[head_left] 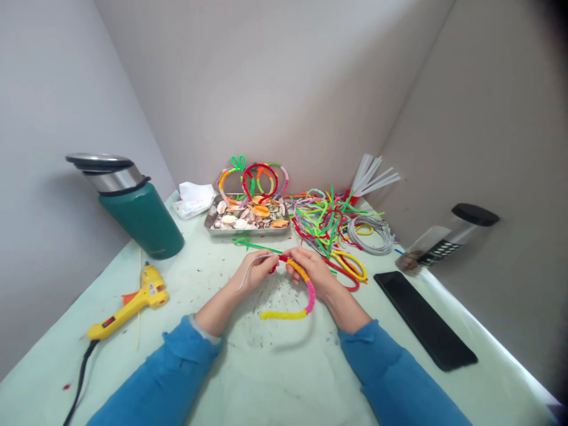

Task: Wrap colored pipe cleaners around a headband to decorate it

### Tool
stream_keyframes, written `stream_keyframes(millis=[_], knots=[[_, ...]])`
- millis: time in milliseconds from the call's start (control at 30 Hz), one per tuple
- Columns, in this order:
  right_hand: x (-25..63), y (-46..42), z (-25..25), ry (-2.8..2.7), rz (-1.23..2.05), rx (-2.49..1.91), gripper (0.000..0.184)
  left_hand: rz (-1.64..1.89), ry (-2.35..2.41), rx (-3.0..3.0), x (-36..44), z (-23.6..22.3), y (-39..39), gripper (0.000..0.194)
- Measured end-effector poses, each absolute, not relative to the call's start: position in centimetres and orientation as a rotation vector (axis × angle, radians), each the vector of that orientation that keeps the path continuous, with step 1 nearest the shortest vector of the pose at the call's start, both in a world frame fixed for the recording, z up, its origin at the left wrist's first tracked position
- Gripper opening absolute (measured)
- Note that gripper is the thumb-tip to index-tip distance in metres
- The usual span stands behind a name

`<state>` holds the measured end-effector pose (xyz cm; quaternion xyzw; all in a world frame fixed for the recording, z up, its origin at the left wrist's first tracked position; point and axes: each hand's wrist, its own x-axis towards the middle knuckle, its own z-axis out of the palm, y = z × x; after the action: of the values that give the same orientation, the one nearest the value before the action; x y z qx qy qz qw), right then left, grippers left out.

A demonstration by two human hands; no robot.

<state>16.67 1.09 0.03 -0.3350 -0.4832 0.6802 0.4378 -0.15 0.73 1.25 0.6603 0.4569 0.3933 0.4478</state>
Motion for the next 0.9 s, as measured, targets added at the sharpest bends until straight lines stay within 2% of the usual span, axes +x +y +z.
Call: stream_keyframes(millis=[233, 900], knots=[[16.56, 1.22, -0.43, -1.255, 1.649, -0.824, 0.025, 1.046, 1.12, 1.76, -0.29, 0.48, 1.13, 0.024], [16.34, 1.18, -1.03, -1.446, 1.509, -0.871, 0.018, 0.887, 1.153, 1.777, -0.36, 0.87, 0.78, 0.032]])
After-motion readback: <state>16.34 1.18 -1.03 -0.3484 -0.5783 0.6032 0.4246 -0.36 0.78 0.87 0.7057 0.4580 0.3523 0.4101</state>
